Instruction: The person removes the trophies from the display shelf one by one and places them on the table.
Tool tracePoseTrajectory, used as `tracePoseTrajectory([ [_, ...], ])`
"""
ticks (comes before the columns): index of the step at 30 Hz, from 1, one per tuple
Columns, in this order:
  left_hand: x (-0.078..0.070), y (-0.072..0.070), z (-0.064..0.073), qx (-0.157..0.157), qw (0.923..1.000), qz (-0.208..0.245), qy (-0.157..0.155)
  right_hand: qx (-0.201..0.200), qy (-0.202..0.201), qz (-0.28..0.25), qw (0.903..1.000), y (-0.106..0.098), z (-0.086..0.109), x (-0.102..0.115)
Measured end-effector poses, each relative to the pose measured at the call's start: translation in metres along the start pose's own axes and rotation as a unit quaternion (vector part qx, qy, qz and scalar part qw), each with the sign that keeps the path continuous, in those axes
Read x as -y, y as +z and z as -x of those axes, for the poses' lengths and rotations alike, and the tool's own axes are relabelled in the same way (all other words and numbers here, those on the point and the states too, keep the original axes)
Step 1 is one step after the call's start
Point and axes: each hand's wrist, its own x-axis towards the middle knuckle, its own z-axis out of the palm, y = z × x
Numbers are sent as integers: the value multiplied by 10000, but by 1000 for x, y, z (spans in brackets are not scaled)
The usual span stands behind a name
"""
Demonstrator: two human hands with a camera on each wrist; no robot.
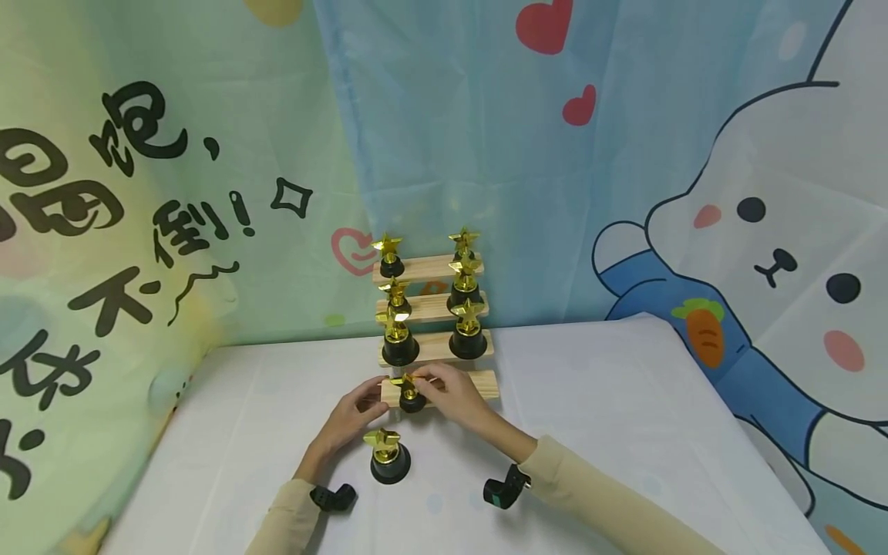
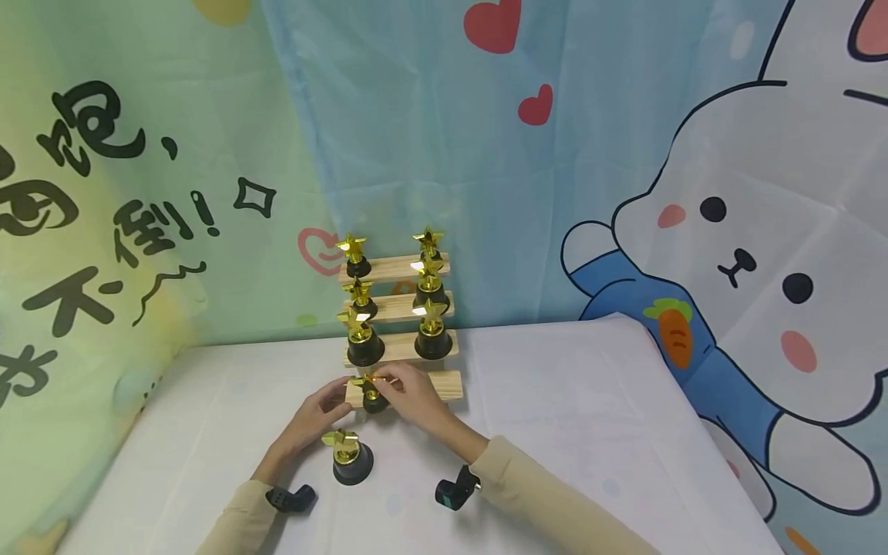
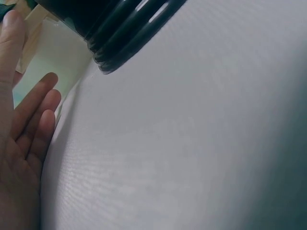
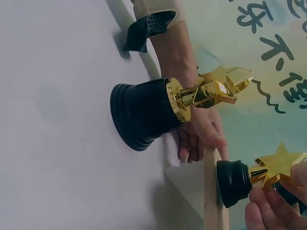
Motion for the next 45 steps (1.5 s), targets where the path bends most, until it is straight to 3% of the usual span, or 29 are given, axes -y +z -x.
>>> tracePoseTrajectory([
  [9, -1, 3, 0, -67, 10000, -62, 8, 76, -118, 165, 9998, -9, 18, -2],
  [21, 2, 2, 0, -35, 9999, -94, 53, 356, -90, -243, 9990, -10, 45, -5],
  [31, 0, 4, 1, -197, 9997, -131, 7, 568, -247, -336, 9975, -8, 65, -14],
  [37, -2, 3, 1, -143, 9997, -188, 5, 634, -133, -351, 9973, -7, 75, -22],
  [40, 2, 4, 0, -164, 9997, -170, 54, 653, -114, -385, 9971, -7, 77, -24],
  [45, 23, 9, -8, -359, 9991, -204, 31, 653, -90, -373, 9971, -6, 79, -26],
])
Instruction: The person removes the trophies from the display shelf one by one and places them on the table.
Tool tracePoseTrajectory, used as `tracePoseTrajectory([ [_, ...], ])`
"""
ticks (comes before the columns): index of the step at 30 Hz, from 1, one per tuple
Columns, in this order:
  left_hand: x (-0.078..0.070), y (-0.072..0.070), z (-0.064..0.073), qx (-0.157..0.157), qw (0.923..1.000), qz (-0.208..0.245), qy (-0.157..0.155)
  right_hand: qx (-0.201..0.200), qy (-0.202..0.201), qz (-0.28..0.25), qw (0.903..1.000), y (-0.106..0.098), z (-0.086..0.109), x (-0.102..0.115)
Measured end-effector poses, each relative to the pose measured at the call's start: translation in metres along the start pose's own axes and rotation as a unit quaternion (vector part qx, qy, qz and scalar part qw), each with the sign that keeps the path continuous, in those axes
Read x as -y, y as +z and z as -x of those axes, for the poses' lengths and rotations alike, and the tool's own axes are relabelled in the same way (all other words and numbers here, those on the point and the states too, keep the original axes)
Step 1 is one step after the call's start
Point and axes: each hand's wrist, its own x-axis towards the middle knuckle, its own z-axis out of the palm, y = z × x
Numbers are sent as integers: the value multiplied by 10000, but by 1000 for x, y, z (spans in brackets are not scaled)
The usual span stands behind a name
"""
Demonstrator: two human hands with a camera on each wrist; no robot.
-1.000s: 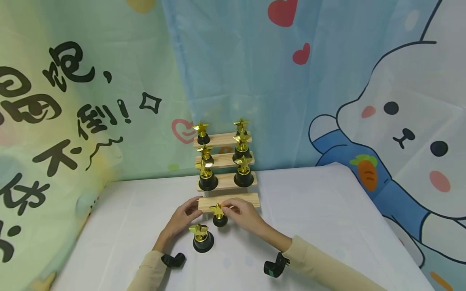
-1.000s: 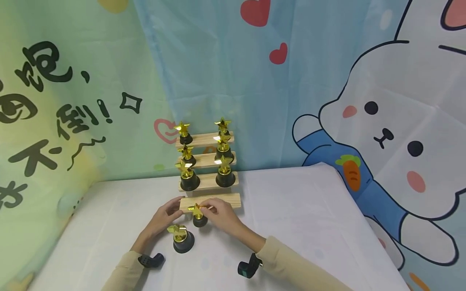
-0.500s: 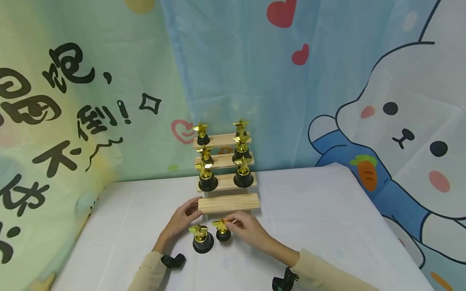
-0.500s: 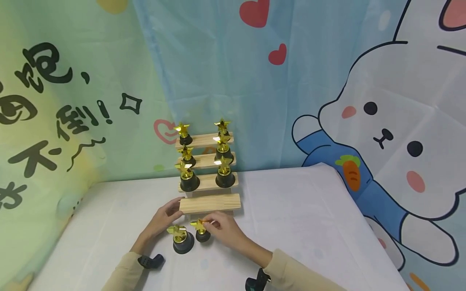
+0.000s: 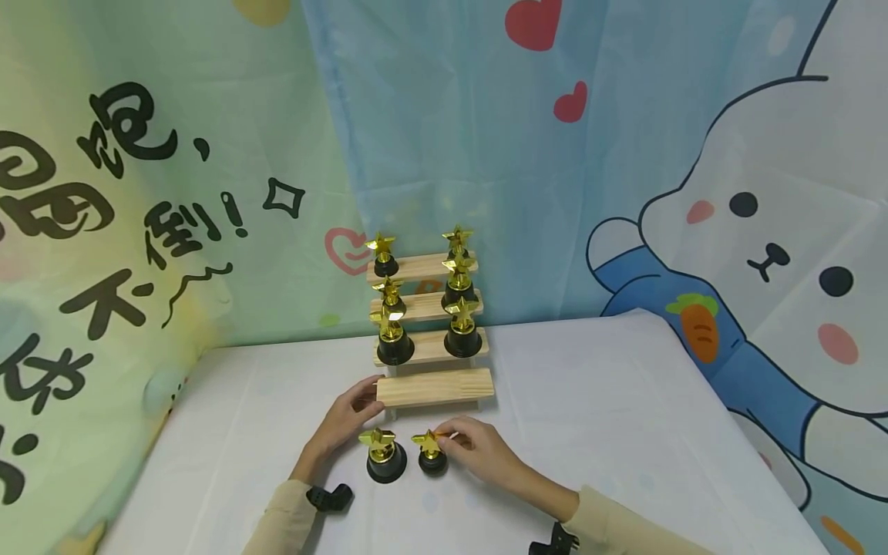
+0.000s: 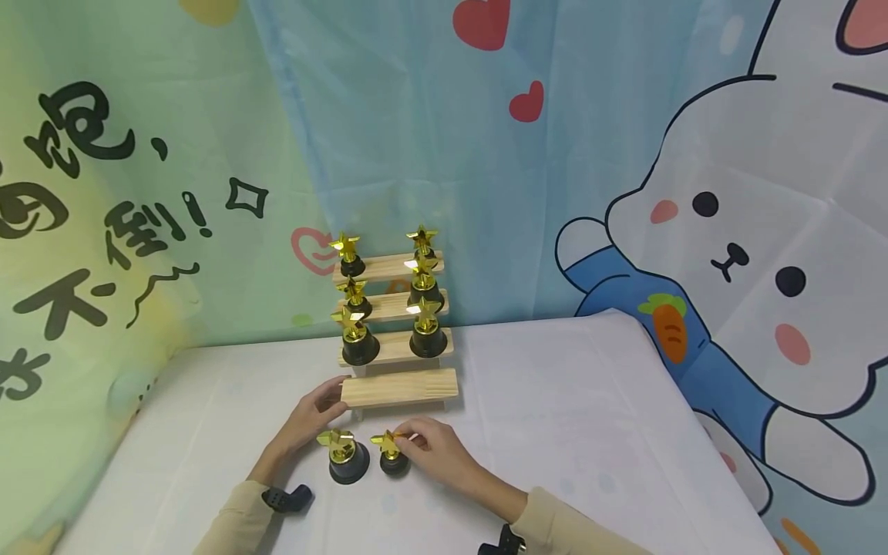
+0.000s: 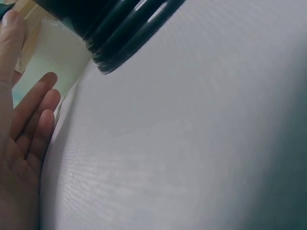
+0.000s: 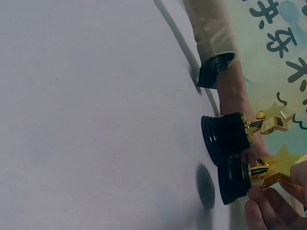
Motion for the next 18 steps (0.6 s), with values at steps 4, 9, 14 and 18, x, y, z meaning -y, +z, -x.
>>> tracePoseTrajectory([
  [4, 11, 1, -4, -23, 10000, 49, -82, -40, 41, 69, 10000, 1, 0, -3],
  [9, 12, 0, -3, 52, 9999, 146, -37, -32, 140, 67, 9999, 3, 1, -7],
  [14, 4, -1, -1, 80, 9999, 93, -54, 31, 248, 85, 9997, 7, 4, -11],
  [18, 10, 0, -3, 59, 9999, 113, -81, 26, 167, 121, 9998, 9, 6, -14],
])
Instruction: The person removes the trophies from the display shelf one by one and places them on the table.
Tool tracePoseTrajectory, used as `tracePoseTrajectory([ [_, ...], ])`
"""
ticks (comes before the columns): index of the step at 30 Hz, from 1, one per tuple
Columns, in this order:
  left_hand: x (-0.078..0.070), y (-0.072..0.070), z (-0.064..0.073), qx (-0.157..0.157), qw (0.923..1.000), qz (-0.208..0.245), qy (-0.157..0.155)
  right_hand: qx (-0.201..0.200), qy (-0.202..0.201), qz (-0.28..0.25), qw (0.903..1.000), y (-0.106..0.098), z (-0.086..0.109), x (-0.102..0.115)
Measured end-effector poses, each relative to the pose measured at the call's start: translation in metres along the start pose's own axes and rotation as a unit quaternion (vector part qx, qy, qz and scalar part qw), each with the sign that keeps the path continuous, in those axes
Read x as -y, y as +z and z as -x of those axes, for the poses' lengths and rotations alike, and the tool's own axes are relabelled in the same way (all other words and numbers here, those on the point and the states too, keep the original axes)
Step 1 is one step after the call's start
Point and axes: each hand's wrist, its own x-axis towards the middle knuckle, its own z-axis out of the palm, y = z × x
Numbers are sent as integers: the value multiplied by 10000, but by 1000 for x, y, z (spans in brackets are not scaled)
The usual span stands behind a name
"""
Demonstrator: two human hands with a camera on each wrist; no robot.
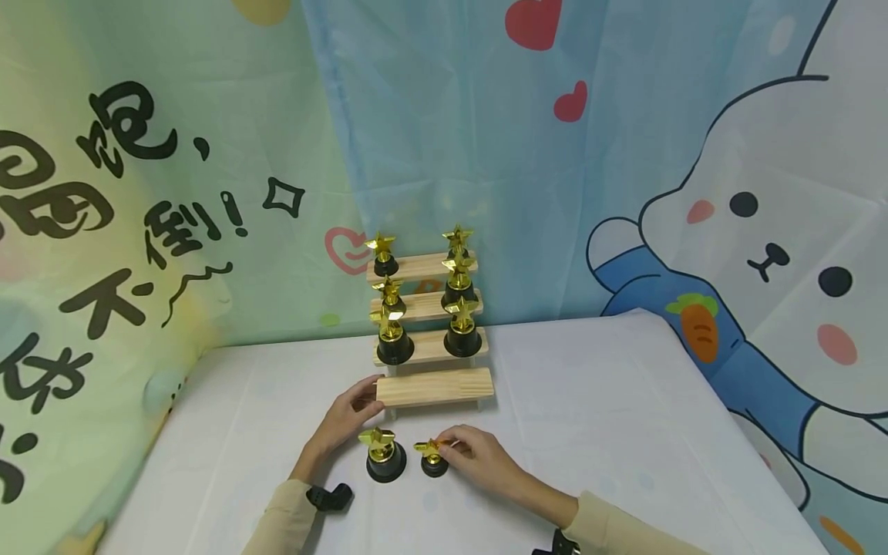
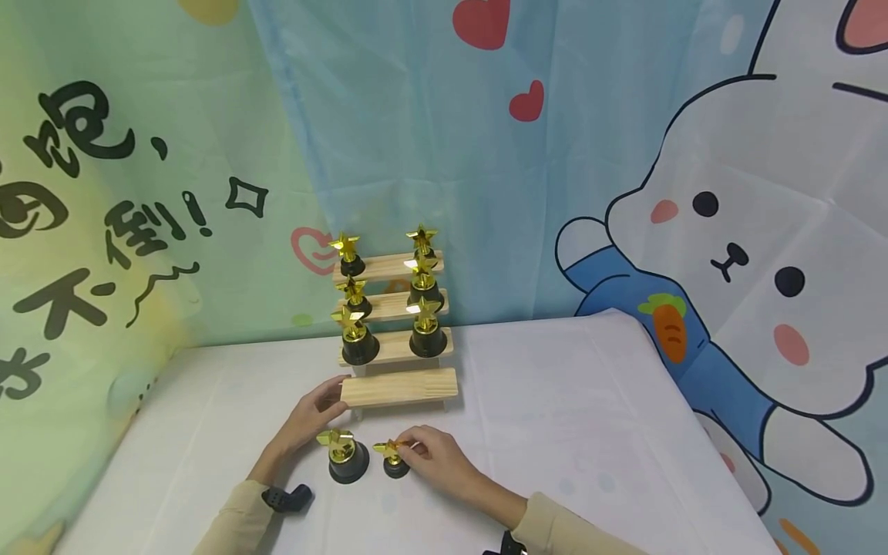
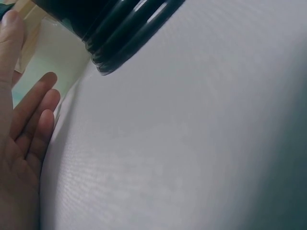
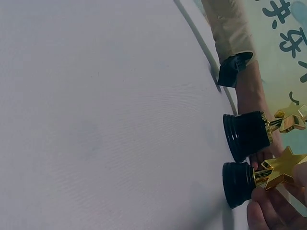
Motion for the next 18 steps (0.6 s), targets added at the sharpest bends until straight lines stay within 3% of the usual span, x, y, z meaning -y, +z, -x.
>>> tracePoseTrajectory([
  [8, -5, 2, 1, -82, 9999, -110, -28, -69, -265, 40, 9996, 2, 2, -4],
  [15, -33, -3, 11, 83, 9999, -128, -17, -24, -286, 156, 9995, 1, 4, -2],
  [18, -35, -5, 12, 111, 9998, -145, -54, -5, -245, 139, 9996, 1, 4, 0],
])
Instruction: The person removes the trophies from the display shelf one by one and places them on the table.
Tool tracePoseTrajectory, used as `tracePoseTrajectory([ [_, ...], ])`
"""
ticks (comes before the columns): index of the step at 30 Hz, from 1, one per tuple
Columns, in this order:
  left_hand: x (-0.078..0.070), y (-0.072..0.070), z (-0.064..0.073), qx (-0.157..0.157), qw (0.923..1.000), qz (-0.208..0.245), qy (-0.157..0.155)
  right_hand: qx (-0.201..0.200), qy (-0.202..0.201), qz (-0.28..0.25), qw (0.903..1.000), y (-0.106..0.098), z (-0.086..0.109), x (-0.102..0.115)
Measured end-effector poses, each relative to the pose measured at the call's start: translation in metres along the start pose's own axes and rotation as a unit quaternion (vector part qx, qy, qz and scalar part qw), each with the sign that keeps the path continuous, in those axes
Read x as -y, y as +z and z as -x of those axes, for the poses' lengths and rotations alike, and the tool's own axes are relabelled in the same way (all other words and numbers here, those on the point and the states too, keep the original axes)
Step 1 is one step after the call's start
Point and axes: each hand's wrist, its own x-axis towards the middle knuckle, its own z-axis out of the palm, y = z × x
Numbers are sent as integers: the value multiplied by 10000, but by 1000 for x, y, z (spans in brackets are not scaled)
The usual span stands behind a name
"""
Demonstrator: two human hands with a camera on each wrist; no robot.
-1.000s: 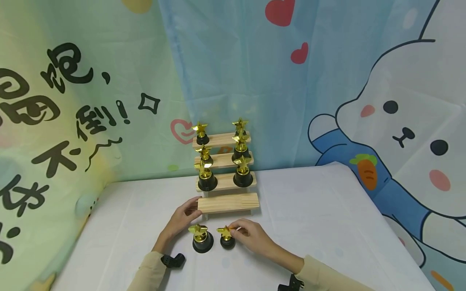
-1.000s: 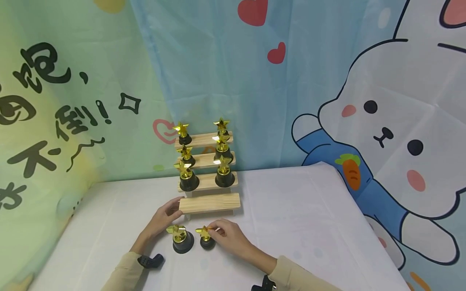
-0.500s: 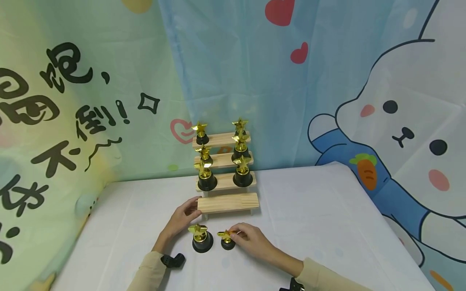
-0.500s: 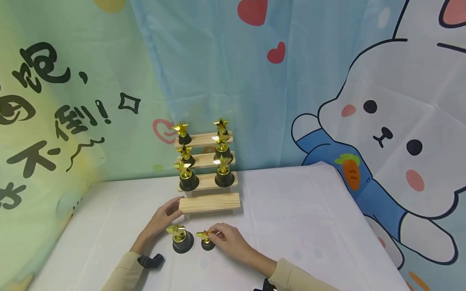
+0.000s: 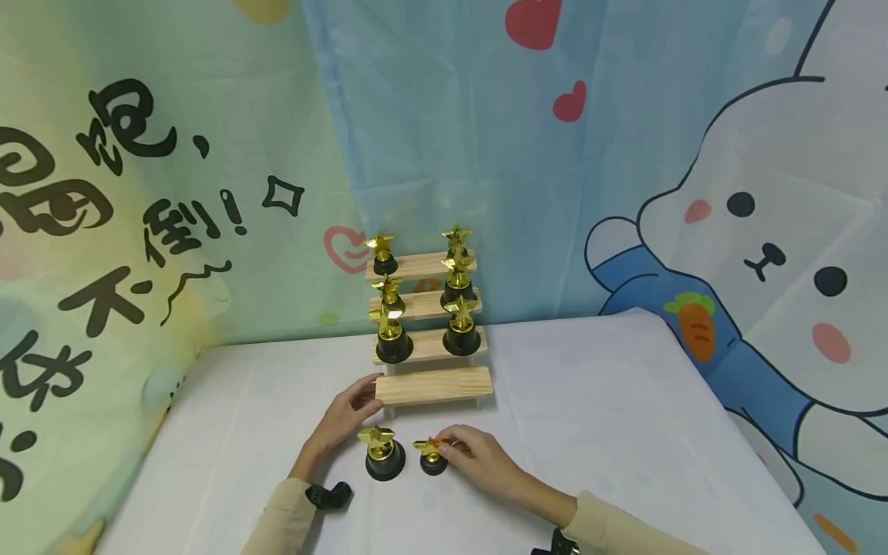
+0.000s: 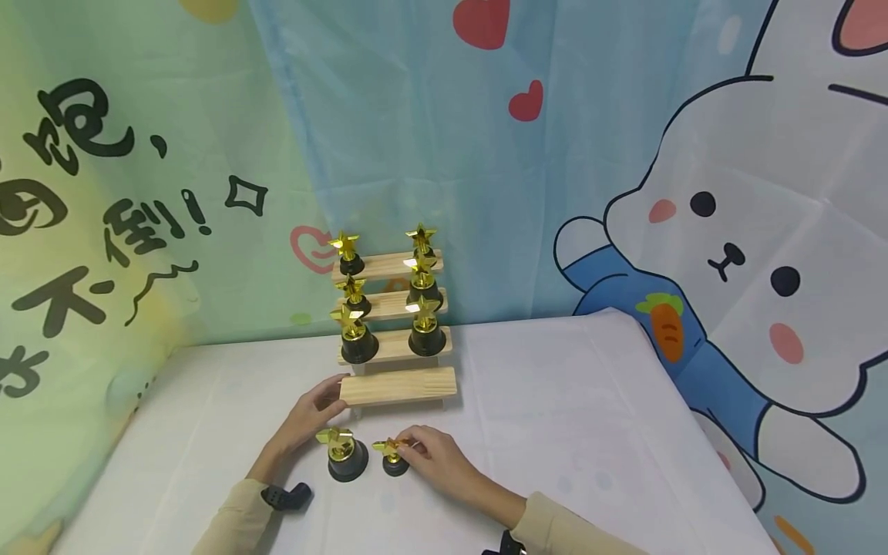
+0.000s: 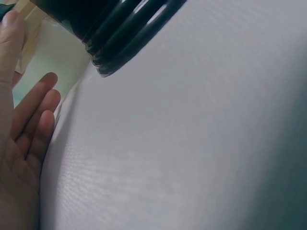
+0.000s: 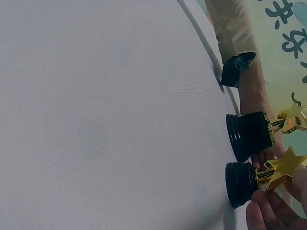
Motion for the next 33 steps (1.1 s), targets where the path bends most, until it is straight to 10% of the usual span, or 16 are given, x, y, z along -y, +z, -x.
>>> tracePoseTrajectory([
  [17, 3, 4, -1, -246, 9996, 159, -13, -249, 479, -134, 9985, -7, -1, -1],
  [33, 2, 3, -1, -232, 9997, 100, -57, -1272, 198, 838, 9881, -82, -28, 3],
])
